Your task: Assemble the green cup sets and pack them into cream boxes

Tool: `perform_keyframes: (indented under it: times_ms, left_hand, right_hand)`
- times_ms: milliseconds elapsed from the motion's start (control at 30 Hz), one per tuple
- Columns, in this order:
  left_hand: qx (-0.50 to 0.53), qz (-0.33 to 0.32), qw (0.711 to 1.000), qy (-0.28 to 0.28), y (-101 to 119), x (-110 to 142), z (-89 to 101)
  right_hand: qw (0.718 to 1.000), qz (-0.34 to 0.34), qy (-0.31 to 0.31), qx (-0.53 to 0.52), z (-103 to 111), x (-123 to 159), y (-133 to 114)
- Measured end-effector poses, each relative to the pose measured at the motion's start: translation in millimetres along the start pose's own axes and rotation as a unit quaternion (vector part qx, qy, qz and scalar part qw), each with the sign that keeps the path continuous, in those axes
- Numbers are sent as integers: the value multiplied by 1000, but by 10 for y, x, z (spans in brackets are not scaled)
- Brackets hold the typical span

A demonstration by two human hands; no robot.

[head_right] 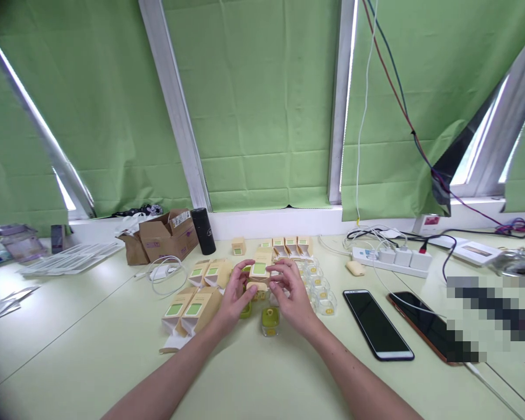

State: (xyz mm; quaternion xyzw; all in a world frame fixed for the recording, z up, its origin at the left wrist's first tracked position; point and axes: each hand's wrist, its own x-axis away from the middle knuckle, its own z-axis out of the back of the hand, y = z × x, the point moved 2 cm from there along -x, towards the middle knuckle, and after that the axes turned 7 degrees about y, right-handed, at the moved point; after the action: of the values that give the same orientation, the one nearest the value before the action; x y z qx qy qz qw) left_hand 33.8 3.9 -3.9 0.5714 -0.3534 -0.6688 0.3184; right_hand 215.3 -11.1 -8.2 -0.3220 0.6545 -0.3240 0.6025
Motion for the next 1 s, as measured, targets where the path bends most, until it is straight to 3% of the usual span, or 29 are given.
perform_keyframes:
  times_ms: [200,1000]
  left_hand:
    - [55,39,998,-4,20,7,-17]
    - [68,46,996,19,30,3,-22]
  right_hand:
    - [1000,5,-10,-11,-18,16,-39]
    - [1000,24,-16,10,-54,43,-60]
